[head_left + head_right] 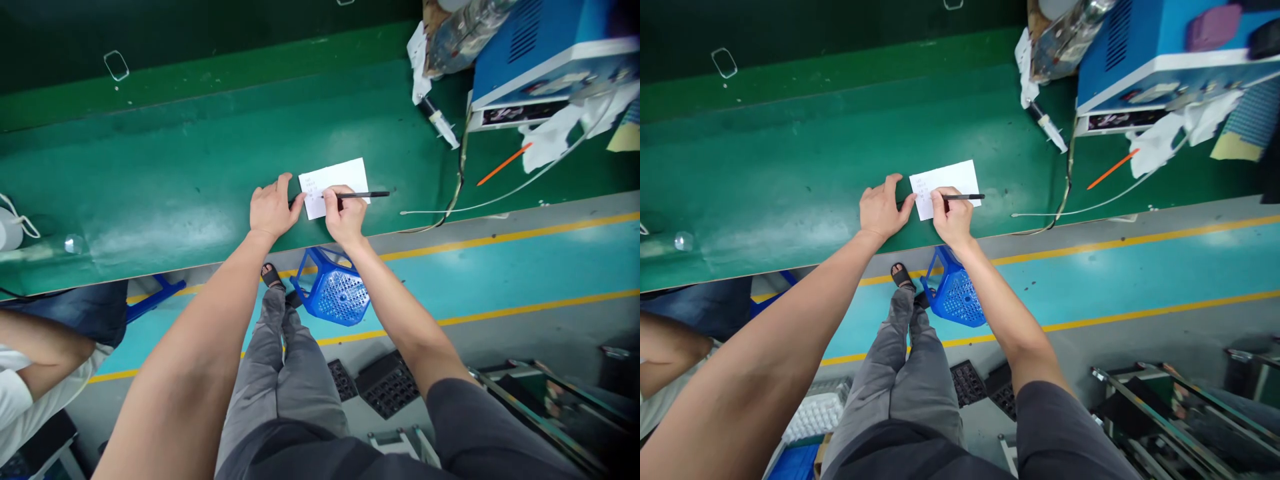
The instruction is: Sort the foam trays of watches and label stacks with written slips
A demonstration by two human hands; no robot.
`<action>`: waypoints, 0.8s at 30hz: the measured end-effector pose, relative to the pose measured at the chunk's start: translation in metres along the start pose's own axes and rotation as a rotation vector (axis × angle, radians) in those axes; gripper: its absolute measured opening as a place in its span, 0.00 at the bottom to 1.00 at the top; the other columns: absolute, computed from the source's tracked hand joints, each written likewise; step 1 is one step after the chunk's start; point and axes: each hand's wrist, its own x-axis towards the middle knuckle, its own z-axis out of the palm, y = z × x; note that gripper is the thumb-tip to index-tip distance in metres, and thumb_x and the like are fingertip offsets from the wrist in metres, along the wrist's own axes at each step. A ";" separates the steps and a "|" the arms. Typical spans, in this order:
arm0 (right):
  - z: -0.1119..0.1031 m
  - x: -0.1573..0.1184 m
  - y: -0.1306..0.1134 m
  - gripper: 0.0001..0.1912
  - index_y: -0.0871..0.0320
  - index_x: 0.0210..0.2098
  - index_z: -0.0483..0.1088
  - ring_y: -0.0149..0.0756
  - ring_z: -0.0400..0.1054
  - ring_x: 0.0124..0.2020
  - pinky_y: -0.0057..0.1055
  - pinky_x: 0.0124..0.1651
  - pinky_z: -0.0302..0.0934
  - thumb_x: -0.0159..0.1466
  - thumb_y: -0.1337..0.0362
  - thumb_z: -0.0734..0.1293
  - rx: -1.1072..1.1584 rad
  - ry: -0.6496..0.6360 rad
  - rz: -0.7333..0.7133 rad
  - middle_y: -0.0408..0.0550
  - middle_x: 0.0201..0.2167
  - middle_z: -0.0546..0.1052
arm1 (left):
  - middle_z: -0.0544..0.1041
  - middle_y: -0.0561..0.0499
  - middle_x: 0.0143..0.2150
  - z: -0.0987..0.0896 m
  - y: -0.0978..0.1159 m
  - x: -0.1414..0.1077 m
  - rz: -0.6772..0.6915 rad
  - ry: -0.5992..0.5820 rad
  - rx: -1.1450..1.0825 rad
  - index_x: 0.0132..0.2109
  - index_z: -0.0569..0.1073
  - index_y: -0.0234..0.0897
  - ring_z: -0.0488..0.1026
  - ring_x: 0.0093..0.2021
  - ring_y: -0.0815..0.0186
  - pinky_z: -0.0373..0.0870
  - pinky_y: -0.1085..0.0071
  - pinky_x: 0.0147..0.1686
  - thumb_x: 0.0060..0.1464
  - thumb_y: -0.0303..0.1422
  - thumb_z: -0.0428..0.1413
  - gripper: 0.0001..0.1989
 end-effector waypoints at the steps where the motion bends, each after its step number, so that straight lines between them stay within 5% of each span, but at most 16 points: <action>1: 0.000 0.000 0.000 0.22 0.60 0.37 0.72 0.33 0.73 0.38 0.33 0.45 0.68 0.74 0.50 0.57 -0.002 -0.003 -0.014 0.51 0.34 0.77 | 0.78 0.36 0.53 0.000 0.000 0.000 0.000 0.000 0.001 0.64 0.64 0.37 0.76 0.53 0.48 0.67 0.52 0.58 0.67 0.52 0.43 0.29; 24: 0.002 0.004 0.004 0.22 0.60 0.37 0.72 0.33 0.72 0.39 0.34 0.46 0.66 0.75 0.49 0.57 0.079 -0.004 0.010 0.50 0.35 0.76 | 0.77 0.36 0.53 -0.002 -0.001 0.000 -0.022 -0.004 -0.020 0.65 0.65 0.35 0.75 0.53 0.50 0.63 0.56 0.61 0.67 0.53 0.44 0.31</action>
